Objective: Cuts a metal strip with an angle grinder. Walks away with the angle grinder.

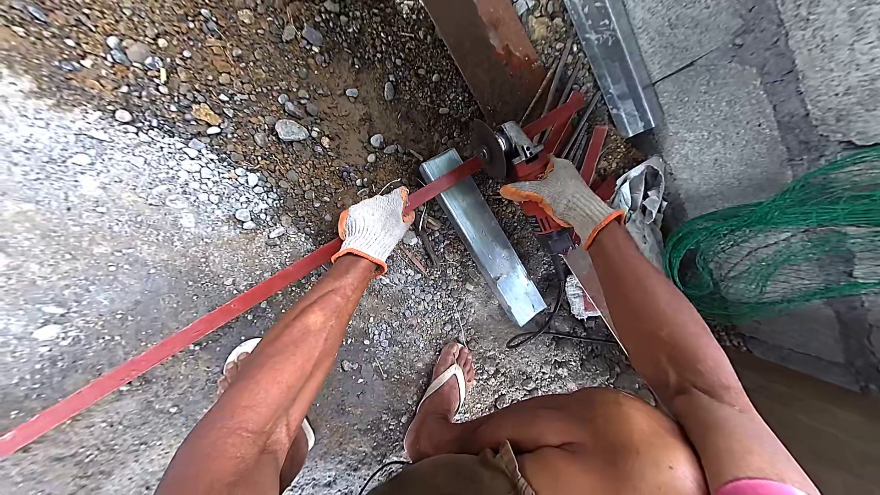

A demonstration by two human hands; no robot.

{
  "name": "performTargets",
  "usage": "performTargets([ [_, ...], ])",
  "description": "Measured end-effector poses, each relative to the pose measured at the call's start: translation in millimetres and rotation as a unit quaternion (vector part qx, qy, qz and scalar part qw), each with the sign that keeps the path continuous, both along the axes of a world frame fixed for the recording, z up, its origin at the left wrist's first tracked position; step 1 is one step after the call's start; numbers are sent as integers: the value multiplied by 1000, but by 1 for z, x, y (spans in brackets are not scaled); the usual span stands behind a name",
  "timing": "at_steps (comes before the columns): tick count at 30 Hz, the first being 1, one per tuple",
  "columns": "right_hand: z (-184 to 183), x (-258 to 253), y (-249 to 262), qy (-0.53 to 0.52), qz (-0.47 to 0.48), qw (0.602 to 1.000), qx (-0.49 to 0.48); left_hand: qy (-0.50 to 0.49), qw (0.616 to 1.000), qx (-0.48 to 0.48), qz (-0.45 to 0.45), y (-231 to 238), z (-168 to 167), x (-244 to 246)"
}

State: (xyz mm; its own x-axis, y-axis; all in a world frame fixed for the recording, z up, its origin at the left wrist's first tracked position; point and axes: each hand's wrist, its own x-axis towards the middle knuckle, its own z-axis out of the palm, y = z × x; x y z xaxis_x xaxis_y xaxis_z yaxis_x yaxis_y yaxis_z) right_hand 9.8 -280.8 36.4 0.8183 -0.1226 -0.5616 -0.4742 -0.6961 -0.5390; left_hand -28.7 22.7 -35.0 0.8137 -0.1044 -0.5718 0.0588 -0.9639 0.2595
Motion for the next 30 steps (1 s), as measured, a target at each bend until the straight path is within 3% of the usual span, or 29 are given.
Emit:
performTargets([
  [30, -13, -1, -11, -19, 33, 999, -24, -7, 1000, 6, -6, -2, -4, -1],
])
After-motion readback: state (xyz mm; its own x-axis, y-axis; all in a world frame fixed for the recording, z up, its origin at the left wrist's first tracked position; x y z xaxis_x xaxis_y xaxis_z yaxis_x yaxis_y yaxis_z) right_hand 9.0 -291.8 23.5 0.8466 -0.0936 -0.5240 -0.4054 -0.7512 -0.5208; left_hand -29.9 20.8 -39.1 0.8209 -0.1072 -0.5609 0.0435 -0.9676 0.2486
